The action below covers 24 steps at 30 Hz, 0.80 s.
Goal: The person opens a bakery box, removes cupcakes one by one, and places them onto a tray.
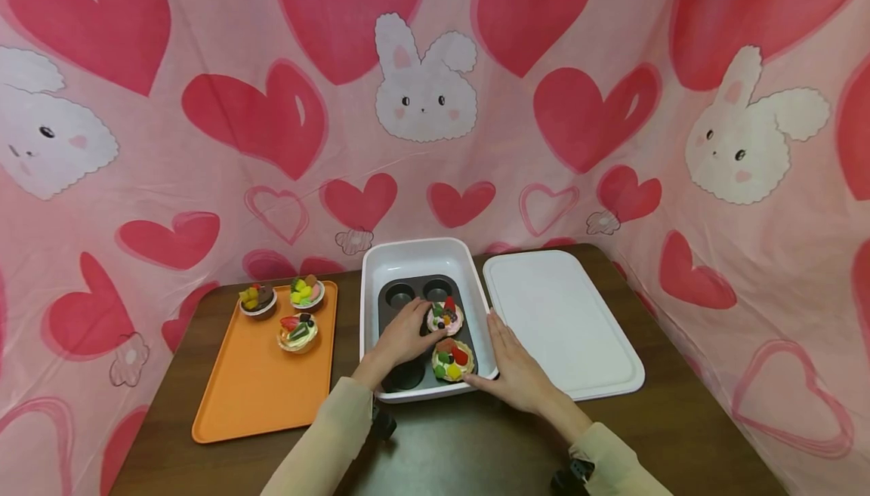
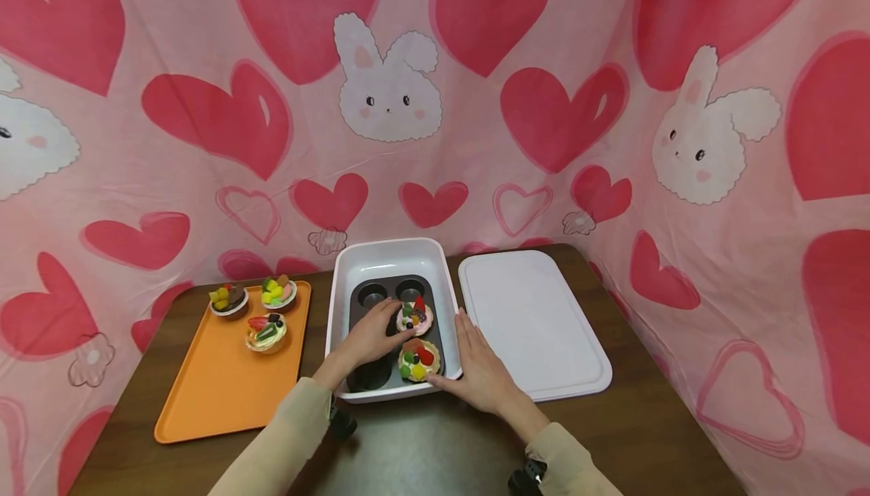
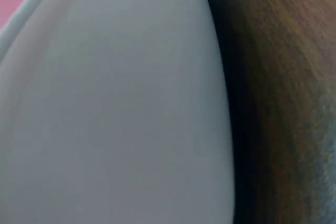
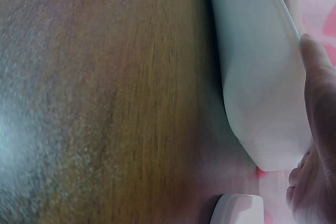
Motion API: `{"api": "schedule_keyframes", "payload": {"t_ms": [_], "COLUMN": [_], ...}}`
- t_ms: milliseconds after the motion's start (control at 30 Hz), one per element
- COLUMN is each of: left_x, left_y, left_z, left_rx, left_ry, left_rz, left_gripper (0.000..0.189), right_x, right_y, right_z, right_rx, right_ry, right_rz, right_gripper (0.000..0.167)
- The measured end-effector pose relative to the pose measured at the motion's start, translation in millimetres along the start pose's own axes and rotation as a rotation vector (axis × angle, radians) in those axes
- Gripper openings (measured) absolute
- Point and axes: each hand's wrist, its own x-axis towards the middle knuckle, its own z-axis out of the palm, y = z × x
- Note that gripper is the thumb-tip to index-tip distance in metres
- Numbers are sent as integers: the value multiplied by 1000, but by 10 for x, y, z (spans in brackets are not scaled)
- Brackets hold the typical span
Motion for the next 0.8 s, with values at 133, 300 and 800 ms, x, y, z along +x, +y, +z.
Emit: {"api": "schedule_keyframes", "payload": {"t_ms": [133, 300, 800], "left_x": [8, 34, 58], "left_y": [-16, -36, -24], "left_z": [44, 96, 169], "left_rx": [-13, -34, -79], "left_ry": [8, 31, 90], "left_rz": [-17, -21, -23], "left_gripper": [81, 83, 81], "right_x": [5, 9, 6], "right_y": [-1, 6, -24], "right_z": [1, -1, -5], "right_rx": [4, 12, 40], "right_ry": [-6, -7, -10], "right_rz": [-2, 2, 19], "right_gripper": [123, 122, 122]}}
